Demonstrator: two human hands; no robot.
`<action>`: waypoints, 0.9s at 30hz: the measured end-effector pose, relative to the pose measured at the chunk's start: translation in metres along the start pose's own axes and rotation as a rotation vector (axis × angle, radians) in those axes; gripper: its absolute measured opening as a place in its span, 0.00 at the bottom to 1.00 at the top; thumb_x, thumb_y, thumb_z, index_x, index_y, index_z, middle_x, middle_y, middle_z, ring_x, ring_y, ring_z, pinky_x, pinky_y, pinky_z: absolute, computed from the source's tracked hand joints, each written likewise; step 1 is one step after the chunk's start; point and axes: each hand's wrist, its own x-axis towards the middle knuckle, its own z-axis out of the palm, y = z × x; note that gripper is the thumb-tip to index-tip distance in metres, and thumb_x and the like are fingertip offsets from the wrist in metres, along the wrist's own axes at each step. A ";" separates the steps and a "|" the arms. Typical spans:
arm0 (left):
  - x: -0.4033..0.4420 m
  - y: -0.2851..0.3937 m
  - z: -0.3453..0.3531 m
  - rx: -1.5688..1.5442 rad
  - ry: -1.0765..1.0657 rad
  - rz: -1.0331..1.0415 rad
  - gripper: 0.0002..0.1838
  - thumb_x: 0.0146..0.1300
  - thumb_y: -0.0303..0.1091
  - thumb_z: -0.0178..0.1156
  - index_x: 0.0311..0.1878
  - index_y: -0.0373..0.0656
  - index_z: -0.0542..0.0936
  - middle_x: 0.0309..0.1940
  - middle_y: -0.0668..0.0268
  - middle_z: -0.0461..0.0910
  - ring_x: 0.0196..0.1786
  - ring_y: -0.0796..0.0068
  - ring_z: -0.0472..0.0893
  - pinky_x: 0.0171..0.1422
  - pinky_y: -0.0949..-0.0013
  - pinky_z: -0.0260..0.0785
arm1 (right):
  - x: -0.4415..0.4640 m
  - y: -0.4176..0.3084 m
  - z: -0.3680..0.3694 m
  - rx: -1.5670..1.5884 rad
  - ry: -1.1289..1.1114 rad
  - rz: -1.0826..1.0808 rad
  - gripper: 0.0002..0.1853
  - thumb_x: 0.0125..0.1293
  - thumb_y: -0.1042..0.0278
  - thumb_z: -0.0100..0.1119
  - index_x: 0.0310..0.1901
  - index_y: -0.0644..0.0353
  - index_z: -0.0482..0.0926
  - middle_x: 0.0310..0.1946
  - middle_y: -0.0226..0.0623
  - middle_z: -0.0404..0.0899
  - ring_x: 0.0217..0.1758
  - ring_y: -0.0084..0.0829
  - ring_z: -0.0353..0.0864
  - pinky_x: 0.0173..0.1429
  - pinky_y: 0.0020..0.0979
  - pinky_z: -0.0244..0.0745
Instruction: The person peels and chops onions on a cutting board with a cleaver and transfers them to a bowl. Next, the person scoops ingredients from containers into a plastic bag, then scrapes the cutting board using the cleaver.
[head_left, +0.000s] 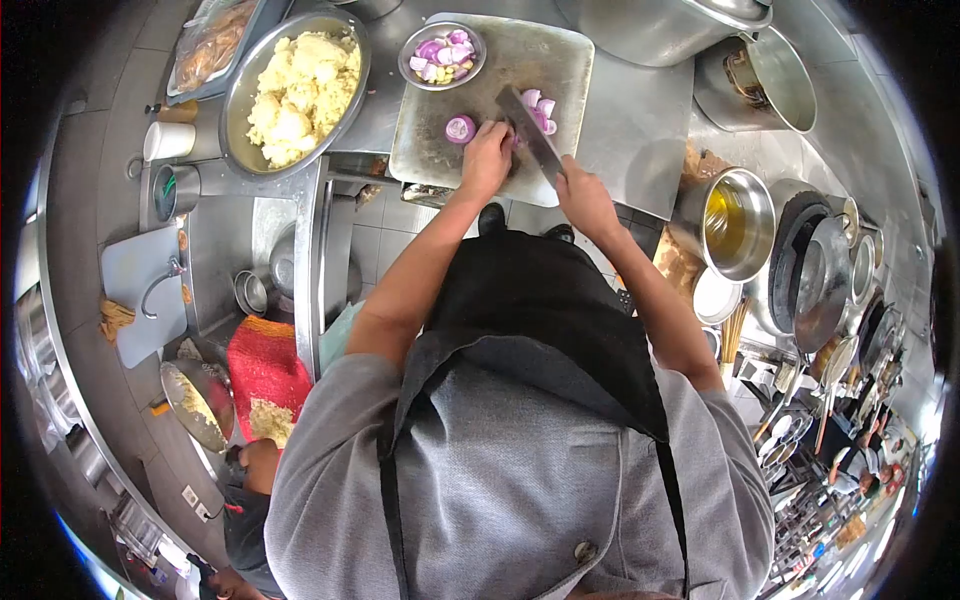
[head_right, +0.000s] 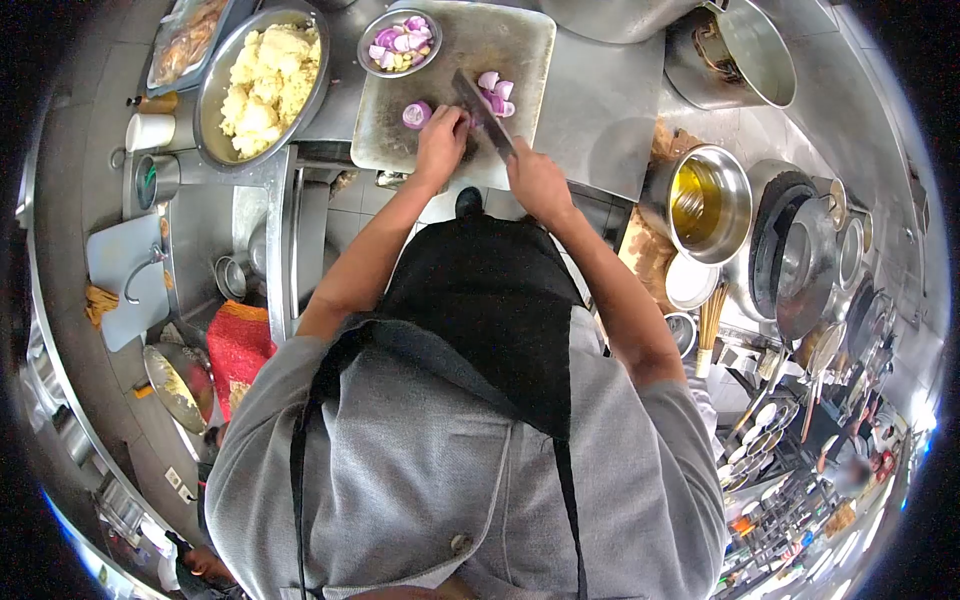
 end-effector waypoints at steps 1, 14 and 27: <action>0.002 0.000 0.003 -0.015 0.031 -0.010 0.04 0.64 0.22 0.61 0.41 0.40 0.78 0.37 0.54 0.80 0.44 0.44 0.81 0.46 0.46 0.73 | -0.002 0.003 -0.003 0.046 0.014 0.003 0.11 0.76 0.63 0.50 0.51 0.62 0.70 0.34 0.63 0.84 0.40 0.67 0.84 0.48 0.64 0.77; 0.000 -0.004 0.003 0.003 -0.037 -0.015 0.04 0.62 0.23 0.64 0.39 0.39 0.81 0.37 0.52 0.81 0.44 0.43 0.81 0.48 0.47 0.74 | -0.002 0.009 0.014 -0.107 -0.024 0.018 0.10 0.75 0.64 0.50 0.50 0.60 0.70 0.33 0.63 0.84 0.38 0.68 0.83 0.46 0.64 0.76; 0.004 -0.054 -0.047 0.076 0.000 -0.202 0.28 0.57 0.45 0.77 0.58 0.45 0.80 0.48 0.50 0.81 0.52 0.46 0.81 0.59 0.51 0.75 | -0.012 0.029 0.036 0.096 -0.008 -0.036 0.12 0.76 0.64 0.54 0.52 0.63 0.71 0.30 0.60 0.83 0.38 0.64 0.84 0.43 0.60 0.75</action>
